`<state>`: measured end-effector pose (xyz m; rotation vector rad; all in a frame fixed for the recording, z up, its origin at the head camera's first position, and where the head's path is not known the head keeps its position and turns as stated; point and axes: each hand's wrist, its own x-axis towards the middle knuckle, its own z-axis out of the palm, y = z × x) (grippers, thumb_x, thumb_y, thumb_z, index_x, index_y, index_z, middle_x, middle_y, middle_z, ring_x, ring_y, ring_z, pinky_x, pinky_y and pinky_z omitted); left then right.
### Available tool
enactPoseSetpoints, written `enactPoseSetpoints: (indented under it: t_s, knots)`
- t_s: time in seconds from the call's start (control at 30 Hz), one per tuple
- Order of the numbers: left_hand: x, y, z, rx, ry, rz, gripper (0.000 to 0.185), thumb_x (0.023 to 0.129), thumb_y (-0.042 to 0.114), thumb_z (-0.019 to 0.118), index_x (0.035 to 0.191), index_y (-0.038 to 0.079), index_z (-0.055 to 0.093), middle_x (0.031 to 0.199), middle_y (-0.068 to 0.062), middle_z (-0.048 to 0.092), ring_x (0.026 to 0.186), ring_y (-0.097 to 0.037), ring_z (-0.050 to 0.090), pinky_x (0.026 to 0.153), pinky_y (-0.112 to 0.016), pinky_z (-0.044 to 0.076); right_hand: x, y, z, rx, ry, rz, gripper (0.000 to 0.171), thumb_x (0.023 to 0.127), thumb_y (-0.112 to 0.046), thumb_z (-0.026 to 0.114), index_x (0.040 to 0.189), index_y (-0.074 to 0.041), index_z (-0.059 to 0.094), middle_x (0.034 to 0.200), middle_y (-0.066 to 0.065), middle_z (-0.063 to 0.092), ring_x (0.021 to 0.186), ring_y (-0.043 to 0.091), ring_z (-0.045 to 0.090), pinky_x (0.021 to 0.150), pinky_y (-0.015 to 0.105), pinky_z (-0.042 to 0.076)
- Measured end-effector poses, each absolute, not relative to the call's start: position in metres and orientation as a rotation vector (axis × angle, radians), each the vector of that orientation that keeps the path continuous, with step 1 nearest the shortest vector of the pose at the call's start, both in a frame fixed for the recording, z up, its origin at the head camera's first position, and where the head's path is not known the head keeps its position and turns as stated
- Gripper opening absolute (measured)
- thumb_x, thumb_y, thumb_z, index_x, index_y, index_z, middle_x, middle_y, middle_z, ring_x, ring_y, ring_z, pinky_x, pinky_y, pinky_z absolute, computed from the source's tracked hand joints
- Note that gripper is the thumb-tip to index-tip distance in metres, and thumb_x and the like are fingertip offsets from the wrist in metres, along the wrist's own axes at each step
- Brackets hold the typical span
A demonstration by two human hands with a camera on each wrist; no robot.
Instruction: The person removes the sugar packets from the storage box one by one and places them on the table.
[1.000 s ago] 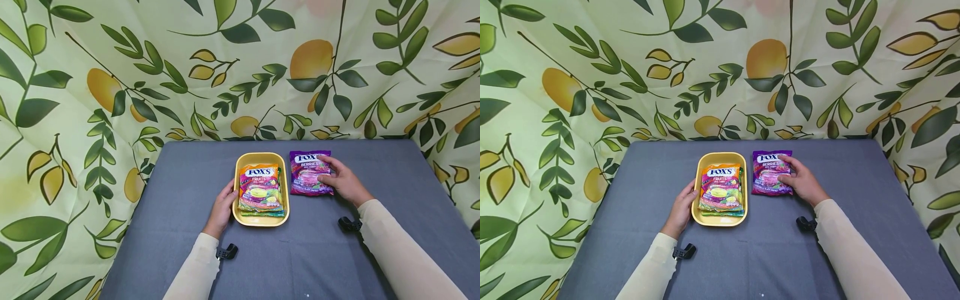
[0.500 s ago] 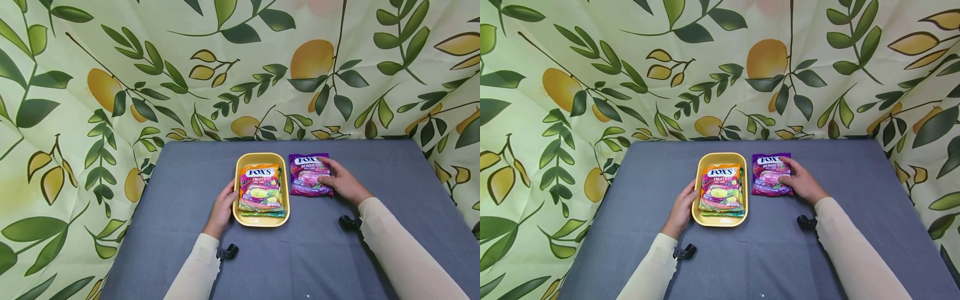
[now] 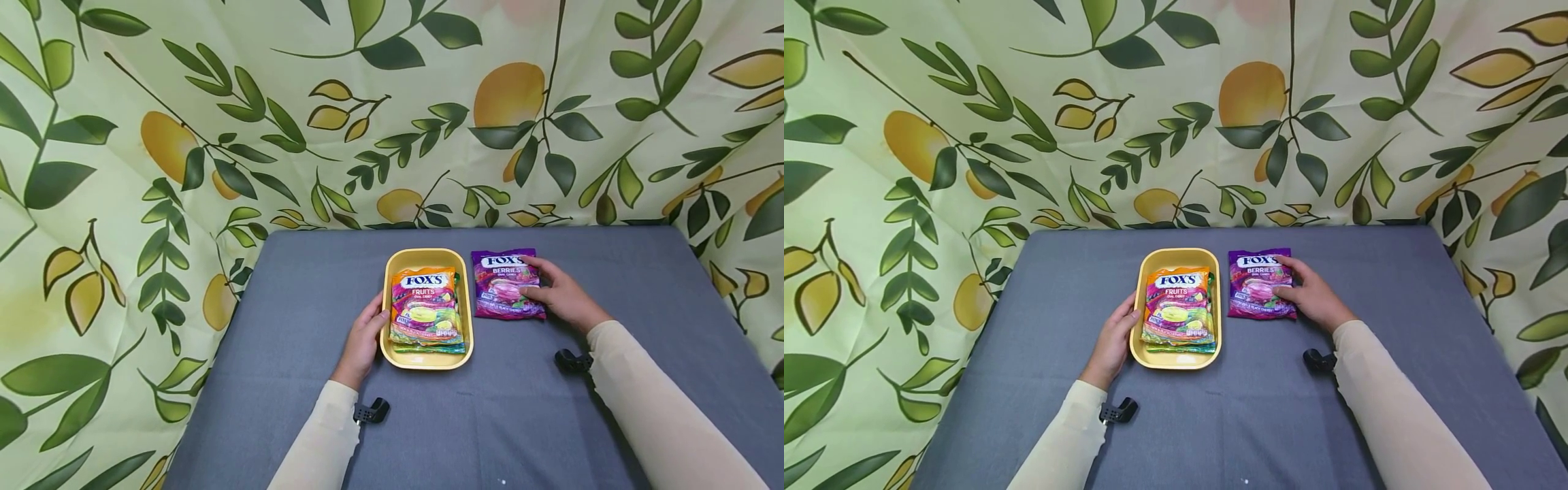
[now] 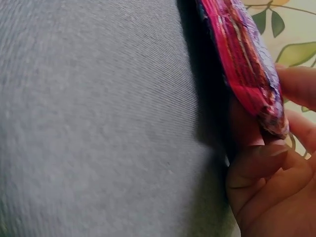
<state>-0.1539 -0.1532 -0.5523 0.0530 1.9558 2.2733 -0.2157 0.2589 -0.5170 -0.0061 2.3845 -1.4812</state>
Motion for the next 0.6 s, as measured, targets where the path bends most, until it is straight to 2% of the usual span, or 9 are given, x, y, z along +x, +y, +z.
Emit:
enactPoseSetpoints:
  t_s: [0.07,0.13,0.2,0.27,0.4,0.6]
  knots:
    - [-0.154,-0.153,-0.552,0.059,1.954,2.273,0.058,0.114,0.015,0.050,0.169,0.002,0.037,0.169,-0.018,0.041,0.153,-0.032,0.041,0.120,-0.040,0.039,-0.215,0.261,-0.516,0.004,2.391,-1.479,0.082,0.108,-0.031,0.071,0.175,-0.017,0.025,0.170,0.032,0.023,0.157,0.057,0.014,0.118,0.081,0.015]
    - [-0.154,-0.153,-0.552,0.059,1.955,2.270,0.058,0.114,0.015,0.050,0.169,0.003,0.037,0.170,-0.016,0.041,0.153,-0.032,0.041,0.120,-0.040,0.039,-0.214,0.264,-0.516,0.015,2.400,-1.478,0.083,0.108,-0.032,0.071,0.175,-0.016,0.025,0.163,0.033,0.032,0.153,0.056,0.024,0.115,0.076,0.028]
    - [-0.154,-0.153,-0.552,0.065,1.960,2.265,0.058,0.114,0.016,0.050,0.169,0.003,0.037,0.170,-0.016,0.040,0.153,-0.032,0.041,0.120,-0.040,0.039,-0.213,0.267,-0.517,0.020,2.405,-1.483,0.083,0.108,-0.033,0.071,0.175,-0.015,0.025,0.160,0.031,0.038,0.147,0.053,0.032,0.107,0.066,0.041]
    - [-0.154,-0.153,-0.552,0.067,1.968,2.261,0.058,0.114,0.016,0.050,0.169,0.003,0.037,0.170,-0.017,0.040,0.153,-0.032,0.041,0.120,-0.040,0.040,-0.212,0.269,-0.518,0.025,2.408,-1.494,0.085,0.108,-0.035,0.072,0.175,-0.015,0.025,0.160,0.030,0.040,0.144,0.051,0.037,0.098,0.054,0.047]
    - [-0.154,-0.153,-0.552,0.058,1.972,2.262,0.058,0.114,0.016,0.050,0.169,0.003,0.038,0.169,-0.017,0.041,0.152,-0.032,0.042,0.119,-0.040,0.041,-0.210,0.273,-0.519,0.025,2.419,-1.503,0.086,0.107,-0.036,0.073,0.174,-0.012,0.026,0.160,0.030,0.042,0.134,0.045,0.046,0.084,0.040,0.051]
    - [-0.155,-0.153,-0.553,0.056,1.973,2.258,0.058,0.114,0.017,0.051,0.169,0.003,0.038,0.169,-0.017,0.041,0.152,-0.032,0.042,0.119,-0.040,0.040,-0.207,0.281,-0.519,0.021,2.454,-1.480,0.082,0.109,-0.031,0.071,0.174,-0.010,0.025,0.158,0.029,0.046,0.109,0.037,0.057,0.075,0.037,0.052]
